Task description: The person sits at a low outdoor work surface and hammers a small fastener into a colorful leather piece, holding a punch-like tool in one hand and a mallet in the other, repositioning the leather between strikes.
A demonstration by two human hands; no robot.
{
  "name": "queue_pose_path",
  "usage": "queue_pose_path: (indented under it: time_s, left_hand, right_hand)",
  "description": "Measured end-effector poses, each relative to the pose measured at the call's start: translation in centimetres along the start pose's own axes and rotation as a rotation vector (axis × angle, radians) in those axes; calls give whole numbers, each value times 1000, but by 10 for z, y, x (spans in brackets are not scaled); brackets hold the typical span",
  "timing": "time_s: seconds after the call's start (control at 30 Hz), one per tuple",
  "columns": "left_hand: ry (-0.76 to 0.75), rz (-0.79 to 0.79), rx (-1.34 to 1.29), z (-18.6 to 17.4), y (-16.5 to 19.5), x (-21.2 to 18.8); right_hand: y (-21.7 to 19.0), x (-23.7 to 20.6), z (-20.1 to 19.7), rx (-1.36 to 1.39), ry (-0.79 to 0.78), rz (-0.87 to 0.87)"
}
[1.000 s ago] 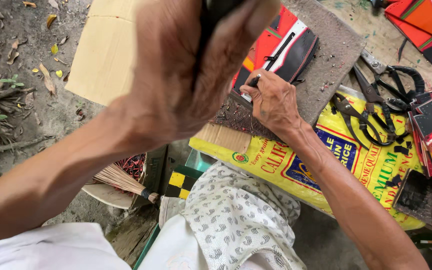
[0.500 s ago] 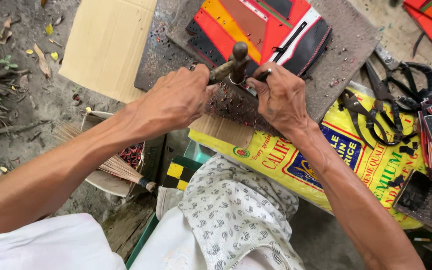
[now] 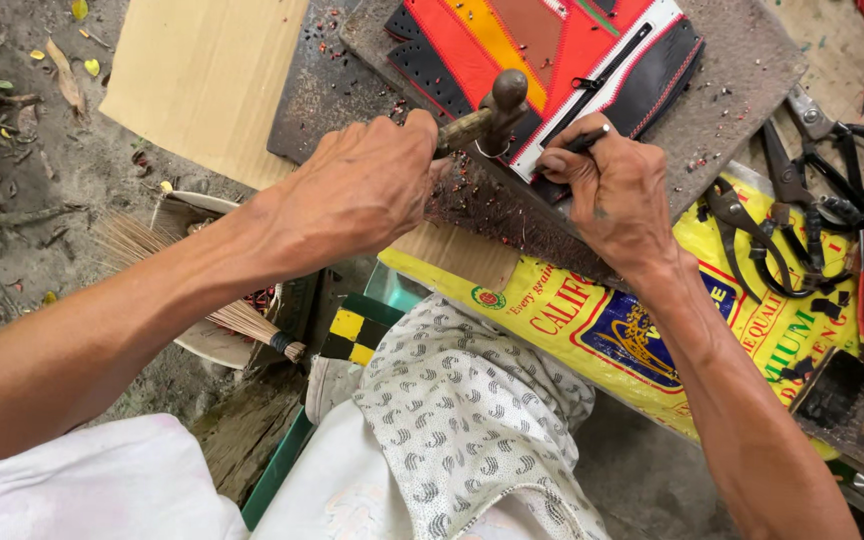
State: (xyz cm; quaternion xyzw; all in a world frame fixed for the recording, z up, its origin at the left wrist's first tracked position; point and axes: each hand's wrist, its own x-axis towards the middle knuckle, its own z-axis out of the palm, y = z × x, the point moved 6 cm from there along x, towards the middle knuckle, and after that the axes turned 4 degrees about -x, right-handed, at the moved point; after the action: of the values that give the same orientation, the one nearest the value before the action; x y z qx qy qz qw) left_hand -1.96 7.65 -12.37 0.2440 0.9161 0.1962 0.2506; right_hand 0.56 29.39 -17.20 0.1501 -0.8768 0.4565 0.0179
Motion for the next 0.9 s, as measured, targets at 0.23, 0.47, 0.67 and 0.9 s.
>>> queue_pose_path:
  time_s: [0.23, 0.47, 0.67, 0.9]
  left_hand:
    - [-10, -18, 0, 1, 0, 0]
    - [-10, -3, 9, 5, -4, 1]
    - [12, 57, 9, -4, 1, 3]
    - [231, 235, -160, -48, 39, -5]
  right_hand:
    - [-2, 1, 0, 14, -6, 13]
    - [-4, -1, 1, 7, -1, 11]
    - [-13, 3, 3, -80, 31, -83]
    - [-16, 0, 5, -115, 83, -166]
